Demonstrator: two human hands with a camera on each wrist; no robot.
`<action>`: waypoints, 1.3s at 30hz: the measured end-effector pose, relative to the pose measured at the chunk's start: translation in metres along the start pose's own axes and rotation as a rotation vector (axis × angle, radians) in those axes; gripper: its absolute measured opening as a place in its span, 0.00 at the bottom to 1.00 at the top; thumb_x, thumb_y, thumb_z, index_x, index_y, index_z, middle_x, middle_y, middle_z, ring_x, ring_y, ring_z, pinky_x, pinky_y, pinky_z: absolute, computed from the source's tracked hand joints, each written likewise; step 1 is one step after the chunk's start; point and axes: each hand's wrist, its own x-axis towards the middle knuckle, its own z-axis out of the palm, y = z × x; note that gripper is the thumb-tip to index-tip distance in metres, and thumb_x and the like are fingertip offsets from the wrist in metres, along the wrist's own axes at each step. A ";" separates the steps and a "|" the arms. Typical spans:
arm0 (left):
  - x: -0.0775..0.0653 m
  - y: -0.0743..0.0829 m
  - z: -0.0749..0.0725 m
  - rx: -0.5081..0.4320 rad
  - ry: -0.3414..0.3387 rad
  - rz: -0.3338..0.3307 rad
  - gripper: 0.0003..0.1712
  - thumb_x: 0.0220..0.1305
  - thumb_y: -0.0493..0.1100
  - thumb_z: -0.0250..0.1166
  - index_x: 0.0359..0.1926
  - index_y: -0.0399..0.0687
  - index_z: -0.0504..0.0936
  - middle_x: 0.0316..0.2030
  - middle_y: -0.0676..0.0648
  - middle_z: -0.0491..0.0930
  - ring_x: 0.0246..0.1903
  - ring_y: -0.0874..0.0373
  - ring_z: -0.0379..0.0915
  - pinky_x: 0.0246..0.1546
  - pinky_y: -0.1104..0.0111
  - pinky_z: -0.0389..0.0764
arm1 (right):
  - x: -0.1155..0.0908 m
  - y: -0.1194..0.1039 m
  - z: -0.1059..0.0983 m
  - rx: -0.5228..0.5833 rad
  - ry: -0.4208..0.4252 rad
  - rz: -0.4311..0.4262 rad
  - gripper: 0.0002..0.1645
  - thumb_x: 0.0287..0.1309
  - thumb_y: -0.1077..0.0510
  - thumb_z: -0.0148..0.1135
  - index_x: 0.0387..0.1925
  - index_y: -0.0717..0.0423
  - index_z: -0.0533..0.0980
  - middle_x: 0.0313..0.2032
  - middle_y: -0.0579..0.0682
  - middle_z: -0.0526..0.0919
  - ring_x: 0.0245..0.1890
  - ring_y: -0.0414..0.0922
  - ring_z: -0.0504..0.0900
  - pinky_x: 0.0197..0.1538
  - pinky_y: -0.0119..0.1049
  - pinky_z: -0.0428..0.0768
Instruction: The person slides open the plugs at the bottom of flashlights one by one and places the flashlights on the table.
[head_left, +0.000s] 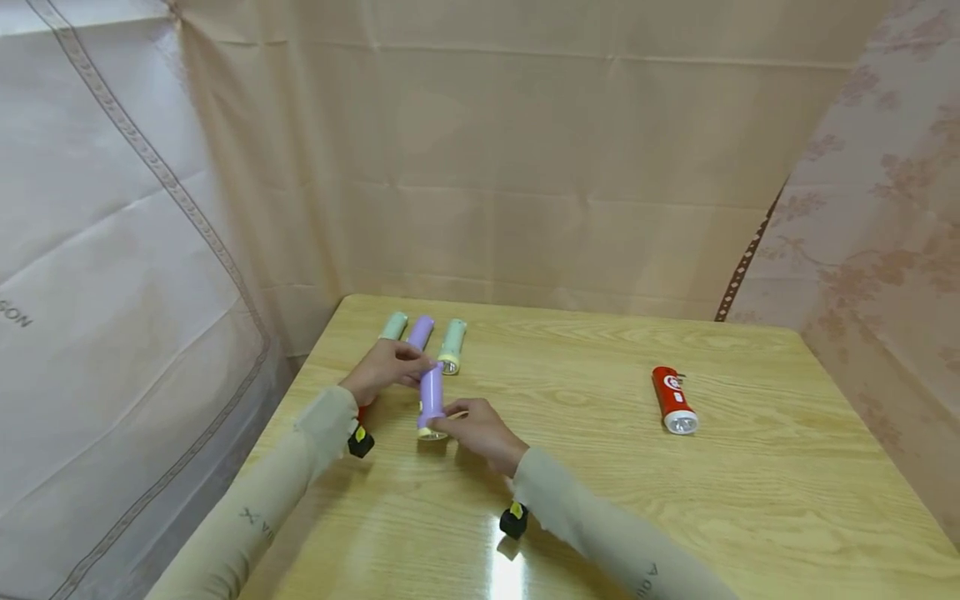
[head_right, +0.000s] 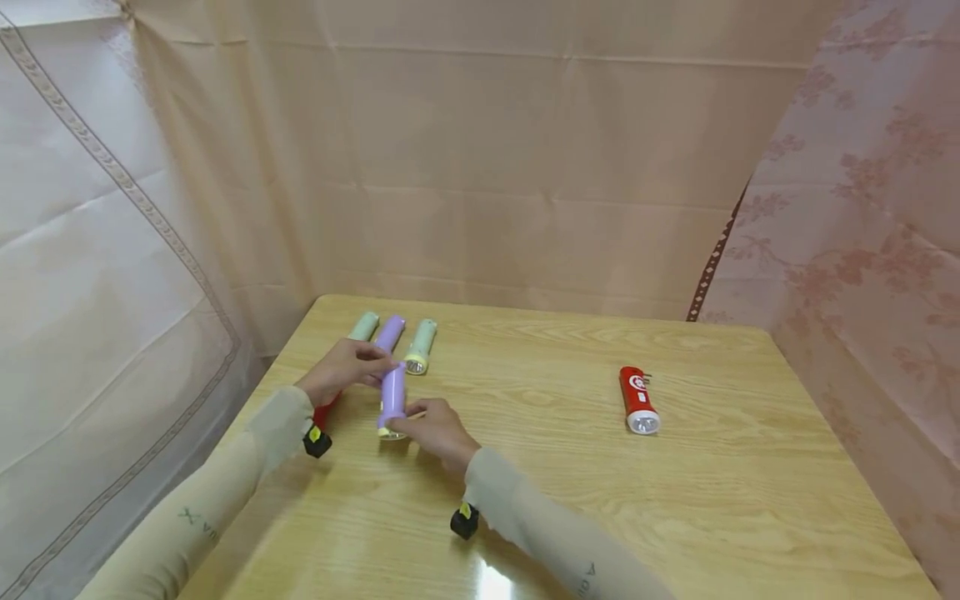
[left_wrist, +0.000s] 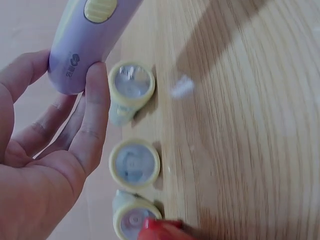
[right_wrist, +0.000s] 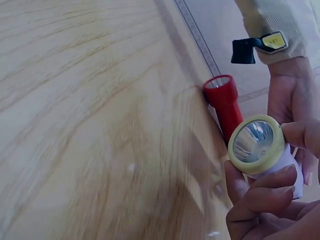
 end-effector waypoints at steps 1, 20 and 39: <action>0.000 0.001 0.002 0.002 0.002 0.001 0.19 0.67 0.43 0.73 0.48 0.29 0.83 0.44 0.36 0.84 0.38 0.49 0.86 0.46 0.54 0.86 | -0.001 0.001 -0.002 -0.001 -0.003 0.002 0.33 0.58 0.41 0.74 0.55 0.60 0.79 0.46 0.52 0.83 0.48 0.49 0.80 0.54 0.49 0.77; 0.001 0.010 0.040 -0.014 0.015 0.007 0.18 0.63 0.48 0.76 0.44 0.38 0.86 0.43 0.40 0.85 0.39 0.48 0.86 0.48 0.54 0.86 | -0.017 0.015 -0.033 -0.005 -0.027 -0.003 0.31 0.58 0.43 0.75 0.54 0.60 0.78 0.47 0.53 0.82 0.48 0.51 0.80 0.53 0.49 0.76; 0.001 0.018 0.077 -0.066 -0.012 0.000 0.17 0.64 0.48 0.75 0.46 0.41 0.86 0.44 0.44 0.87 0.41 0.50 0.85 0.50 0.53 0.85 | -0.038 0.032 -0.064 -0.033 -0.038 0.009 0.29 0.60 0.44 0.74 0.54 0.59 0.77 0.46 0.52 0.84 0.48 0.50 0.81 0.51 0.47 0.77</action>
